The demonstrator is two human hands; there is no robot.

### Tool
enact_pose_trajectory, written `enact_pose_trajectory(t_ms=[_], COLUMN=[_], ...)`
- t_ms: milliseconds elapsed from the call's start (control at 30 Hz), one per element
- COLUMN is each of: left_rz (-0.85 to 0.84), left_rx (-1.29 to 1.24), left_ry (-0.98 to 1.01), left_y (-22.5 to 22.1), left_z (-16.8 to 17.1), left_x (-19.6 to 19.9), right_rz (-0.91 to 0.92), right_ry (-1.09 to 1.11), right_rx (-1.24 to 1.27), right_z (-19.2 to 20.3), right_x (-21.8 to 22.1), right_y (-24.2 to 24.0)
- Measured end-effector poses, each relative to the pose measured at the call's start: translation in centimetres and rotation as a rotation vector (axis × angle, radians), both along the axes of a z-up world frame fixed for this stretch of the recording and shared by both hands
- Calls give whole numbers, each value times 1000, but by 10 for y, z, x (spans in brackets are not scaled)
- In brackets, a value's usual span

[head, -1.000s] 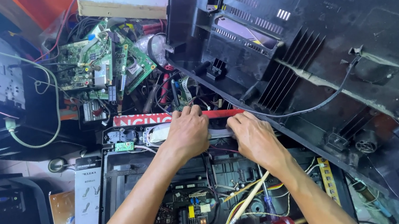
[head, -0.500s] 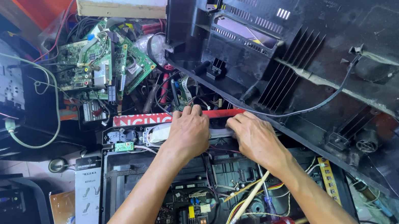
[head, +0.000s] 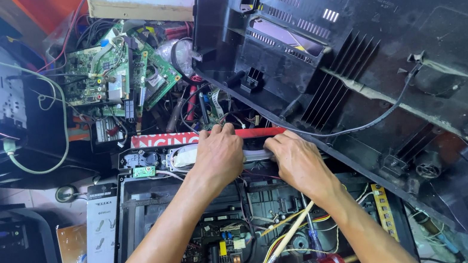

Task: The person is repairing a television by connecting and organizing internal ribbon cables and wiring.

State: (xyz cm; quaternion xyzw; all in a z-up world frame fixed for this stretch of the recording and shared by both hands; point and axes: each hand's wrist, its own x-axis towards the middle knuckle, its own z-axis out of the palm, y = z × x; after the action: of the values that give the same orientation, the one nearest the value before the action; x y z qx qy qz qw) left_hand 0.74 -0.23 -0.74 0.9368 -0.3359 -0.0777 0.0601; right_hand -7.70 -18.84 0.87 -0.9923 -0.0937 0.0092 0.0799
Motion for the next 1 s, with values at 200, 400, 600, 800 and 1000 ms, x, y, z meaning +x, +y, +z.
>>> enact_pose_trajectory(t_ms=[200,400,600,800,1000], left_rz=[-16,-20,-37,-55,-96], left_rx=[5,-40,-37,-19,-83], left_ry=[15,19,-20,-6,-27], left_y=[2,4,3,1,0], left_z=[8,10,2,8,11], left_x=[2,6,10,14,17], right_rz=[3,-13,-30,34,85], right_ry=[-63,-63,-55,-23,-206], right_rx=[32,-36,22,181,39], right_z=[8,-2,-2,29,12], right_x=[-4,0,-1,-7,-26], right_y=[5,0,-2,12,25])
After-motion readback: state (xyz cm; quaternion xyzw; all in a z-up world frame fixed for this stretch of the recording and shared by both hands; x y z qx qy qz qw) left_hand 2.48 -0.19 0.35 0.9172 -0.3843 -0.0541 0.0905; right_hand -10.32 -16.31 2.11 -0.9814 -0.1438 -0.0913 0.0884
